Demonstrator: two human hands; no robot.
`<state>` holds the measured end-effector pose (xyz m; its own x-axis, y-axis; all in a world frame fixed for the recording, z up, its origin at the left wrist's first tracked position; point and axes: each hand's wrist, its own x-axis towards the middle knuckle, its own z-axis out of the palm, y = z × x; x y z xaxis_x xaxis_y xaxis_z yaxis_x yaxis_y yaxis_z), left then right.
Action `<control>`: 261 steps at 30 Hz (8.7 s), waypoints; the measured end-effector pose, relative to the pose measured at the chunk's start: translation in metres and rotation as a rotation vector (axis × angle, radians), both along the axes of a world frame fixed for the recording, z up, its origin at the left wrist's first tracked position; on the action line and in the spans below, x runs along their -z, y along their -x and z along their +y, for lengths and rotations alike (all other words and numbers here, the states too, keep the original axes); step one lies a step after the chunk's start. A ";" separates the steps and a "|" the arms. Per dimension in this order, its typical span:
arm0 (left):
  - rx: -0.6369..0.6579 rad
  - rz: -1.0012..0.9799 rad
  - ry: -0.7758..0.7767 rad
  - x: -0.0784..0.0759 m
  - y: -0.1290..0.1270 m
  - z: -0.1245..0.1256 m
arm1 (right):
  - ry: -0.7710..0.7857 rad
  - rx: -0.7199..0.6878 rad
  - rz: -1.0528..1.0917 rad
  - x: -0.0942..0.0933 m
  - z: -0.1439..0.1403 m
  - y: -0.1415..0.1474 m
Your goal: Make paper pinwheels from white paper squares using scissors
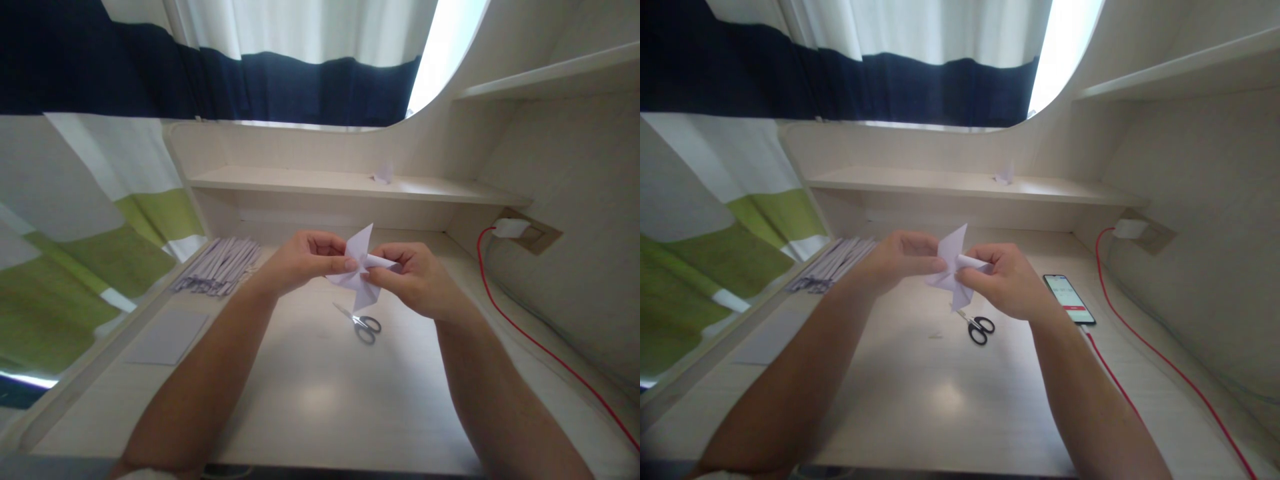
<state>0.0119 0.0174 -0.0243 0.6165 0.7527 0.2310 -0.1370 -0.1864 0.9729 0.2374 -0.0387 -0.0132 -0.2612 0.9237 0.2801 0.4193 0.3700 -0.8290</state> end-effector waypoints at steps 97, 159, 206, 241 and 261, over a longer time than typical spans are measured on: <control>-0.228 0.277 -0.520 -0.013 -0.003 -0.031 | 0.118 -0.180 -0.005 -0.002 -0.004 -0.003; -0.438 0.513 -0.921 -0.011 -0.007 -0.038 | 0.244 -0.136 -0.003 -0.001 0.005 -0.004; -0.450 -0.067 -0.299 0.021 -0.032 -0.008 | 0.089 -0.014 0.551 0.023 0.026 0.008; -0.386 -0.137 -0.258 0.026 -0.035 -0.005 | -0.170 0.190 0.440 0.016 0.027 -0.003; -0.008 -0.078 -0.028 0.019 -0.019 0.004 | -0.672 -0.010 -0.081 0.001 0.010 -0.013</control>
